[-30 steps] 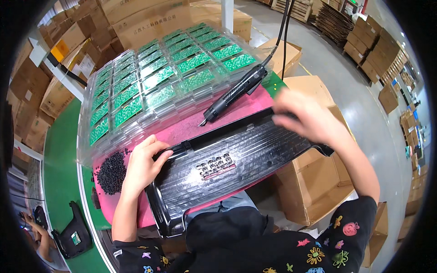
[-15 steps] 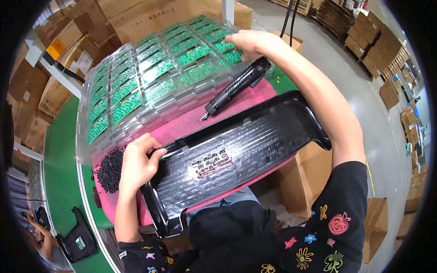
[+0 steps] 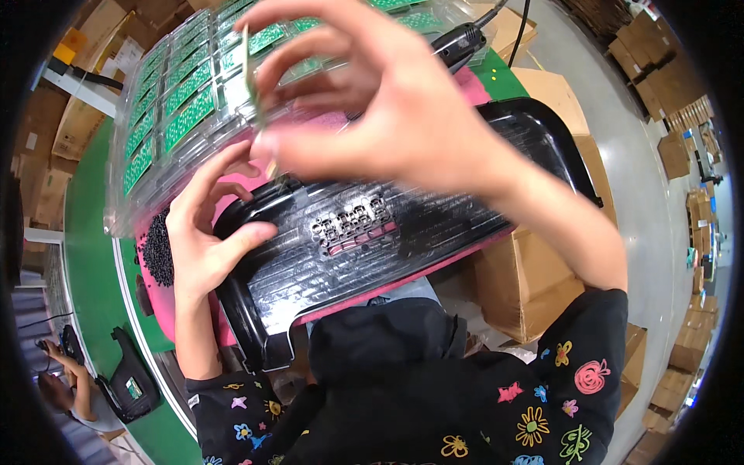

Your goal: Assemble circuit boards into plastic housings using an electric screwdriver.

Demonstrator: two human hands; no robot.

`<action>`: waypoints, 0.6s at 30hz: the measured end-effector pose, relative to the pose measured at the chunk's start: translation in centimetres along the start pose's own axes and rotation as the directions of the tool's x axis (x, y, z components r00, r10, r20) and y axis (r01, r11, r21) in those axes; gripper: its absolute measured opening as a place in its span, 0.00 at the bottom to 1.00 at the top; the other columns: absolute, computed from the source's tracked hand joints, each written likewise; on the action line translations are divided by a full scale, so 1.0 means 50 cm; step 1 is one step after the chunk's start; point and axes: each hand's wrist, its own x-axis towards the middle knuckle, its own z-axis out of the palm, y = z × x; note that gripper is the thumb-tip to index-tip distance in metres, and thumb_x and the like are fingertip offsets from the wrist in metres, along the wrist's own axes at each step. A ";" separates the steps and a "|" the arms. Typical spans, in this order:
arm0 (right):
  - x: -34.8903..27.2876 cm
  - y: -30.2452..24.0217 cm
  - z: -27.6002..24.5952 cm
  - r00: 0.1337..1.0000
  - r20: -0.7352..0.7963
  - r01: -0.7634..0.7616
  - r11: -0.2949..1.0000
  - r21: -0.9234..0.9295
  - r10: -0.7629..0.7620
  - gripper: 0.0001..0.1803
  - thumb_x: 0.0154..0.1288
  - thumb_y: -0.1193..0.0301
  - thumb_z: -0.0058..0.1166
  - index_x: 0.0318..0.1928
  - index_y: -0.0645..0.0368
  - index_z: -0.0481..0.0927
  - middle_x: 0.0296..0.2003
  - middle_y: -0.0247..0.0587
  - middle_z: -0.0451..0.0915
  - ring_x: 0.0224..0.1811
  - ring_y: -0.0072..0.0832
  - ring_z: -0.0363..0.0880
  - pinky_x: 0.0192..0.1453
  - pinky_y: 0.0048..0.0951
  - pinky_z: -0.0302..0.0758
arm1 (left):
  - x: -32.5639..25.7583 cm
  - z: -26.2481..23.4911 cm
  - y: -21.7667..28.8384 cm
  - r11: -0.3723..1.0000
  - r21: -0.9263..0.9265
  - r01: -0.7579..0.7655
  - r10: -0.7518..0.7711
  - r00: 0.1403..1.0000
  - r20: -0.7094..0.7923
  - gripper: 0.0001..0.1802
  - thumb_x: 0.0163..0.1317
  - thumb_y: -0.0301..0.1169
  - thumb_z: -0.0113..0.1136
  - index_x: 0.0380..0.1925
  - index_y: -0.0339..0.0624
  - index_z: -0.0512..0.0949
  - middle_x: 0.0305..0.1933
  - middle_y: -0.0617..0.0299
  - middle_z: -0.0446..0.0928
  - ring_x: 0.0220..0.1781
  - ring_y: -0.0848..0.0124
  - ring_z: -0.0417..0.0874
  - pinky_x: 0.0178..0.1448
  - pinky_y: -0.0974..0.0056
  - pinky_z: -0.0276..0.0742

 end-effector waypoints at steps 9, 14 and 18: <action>-0.100 0.047 0.025 0.985 -0.168 0.047 0.999 0.017 -0.043 0.47 0.60 0.65 0.69 0.70 0.71 0.56 0.60 0.57 0.75 0.64 0.39 0.76 0.67 0.39 0.72 | -0.022 -0.001 0.006 0.990 -0.132 0.045 -0.045 0.999 0.004 0.38 0.45 0.24 0.80 0.60 0.32 0.78 0.48 0.54 0.83 0.42 0.75 0.84 0.40 0.72 0.83; -0.163 0.078 -0.041 0.997 -0.077 -0.002 0.950 -0.313 -0.023 0.34 0.57 0.70 0.71 0.63 0.61 0.72 0.55 0.43 0.80 0.56 0.32 0.79 0.64 0.36 0.73 | -0.017 0.003 0.022 0.996 0.064 0.057 -0.068 0.978 0.196 0.33 0.46 0.25 0.78 0.56 0.36 0.79 0.45 0.57 0.82 0.37 0.73 0.84 0.33 0.70 0.82; -0.176 0.105 -0.069 0.994 0.101 0.040 0.754 -0.655 0.035 0.32 0.46 0.68 0.74 0.54 0.60 0.79 0.56 0.45 0.77 0.63 0.45 0.72 0.68 0.43 0.68 | -0.012 0.019 0.024 0.898 0.434 -0.080 -0.113 0.909 0.401 0.29 0.45 0.35 0.78 0.48 0.42 0.78 0.46 0.61 0.79 0.32 0.65 0.82 0.33 0.64 0.78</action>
